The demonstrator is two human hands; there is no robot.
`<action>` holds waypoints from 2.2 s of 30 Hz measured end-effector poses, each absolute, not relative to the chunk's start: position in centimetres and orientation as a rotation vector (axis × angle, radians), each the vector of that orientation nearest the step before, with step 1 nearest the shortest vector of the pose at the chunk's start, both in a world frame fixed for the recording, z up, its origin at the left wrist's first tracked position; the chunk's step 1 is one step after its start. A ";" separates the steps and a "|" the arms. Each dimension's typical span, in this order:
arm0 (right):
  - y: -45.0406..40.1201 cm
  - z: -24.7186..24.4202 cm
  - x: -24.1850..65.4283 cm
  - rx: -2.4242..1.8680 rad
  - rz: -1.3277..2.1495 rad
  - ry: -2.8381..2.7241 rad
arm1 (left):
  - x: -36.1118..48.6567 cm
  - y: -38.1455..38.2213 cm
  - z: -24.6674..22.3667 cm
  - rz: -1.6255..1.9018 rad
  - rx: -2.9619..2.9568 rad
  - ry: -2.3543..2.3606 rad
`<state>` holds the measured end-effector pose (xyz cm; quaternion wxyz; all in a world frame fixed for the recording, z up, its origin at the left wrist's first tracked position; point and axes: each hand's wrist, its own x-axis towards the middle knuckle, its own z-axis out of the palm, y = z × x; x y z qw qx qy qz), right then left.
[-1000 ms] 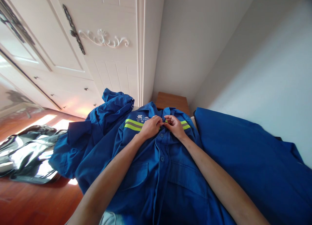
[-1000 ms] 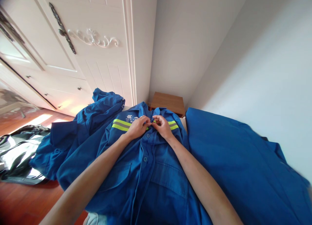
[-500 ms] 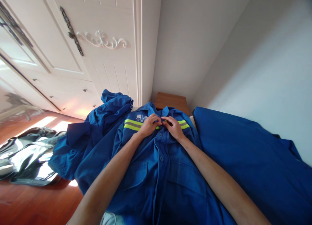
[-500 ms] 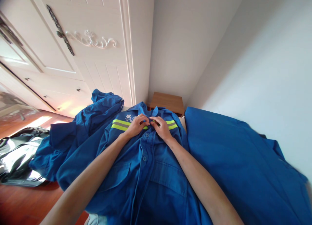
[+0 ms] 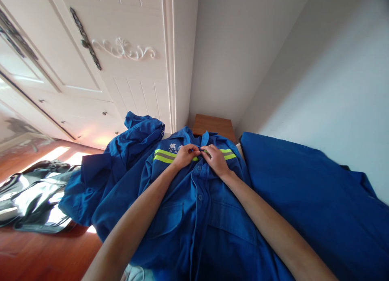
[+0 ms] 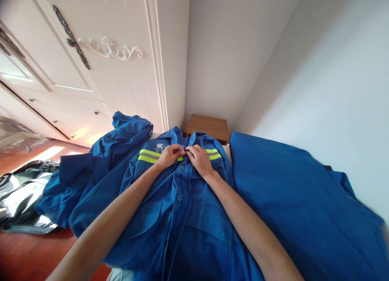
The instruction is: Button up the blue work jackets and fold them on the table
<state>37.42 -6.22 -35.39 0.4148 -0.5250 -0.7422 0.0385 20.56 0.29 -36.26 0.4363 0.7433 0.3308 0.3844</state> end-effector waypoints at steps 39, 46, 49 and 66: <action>-0.3 -34.4 41.5 -1.484 0.486 -1.549 | 19.2 1.2 -36.2 1.282 2.034 1.214; 3.1 -33.2 43.0 -1.725 0.098 -1.910 | 18.9 1.3 -36.3 1.122 2.236 1.368; 3.9 -32.6 43.4 -1.889 0.121 -2.004 | 18.9 1.2 -36.5 1.032 2.204 1.420; 4.2 -32.3 46.5 -2.119 0.103 -1.837 | 18.6 1.0 -36.6 1.035 2.256 1.500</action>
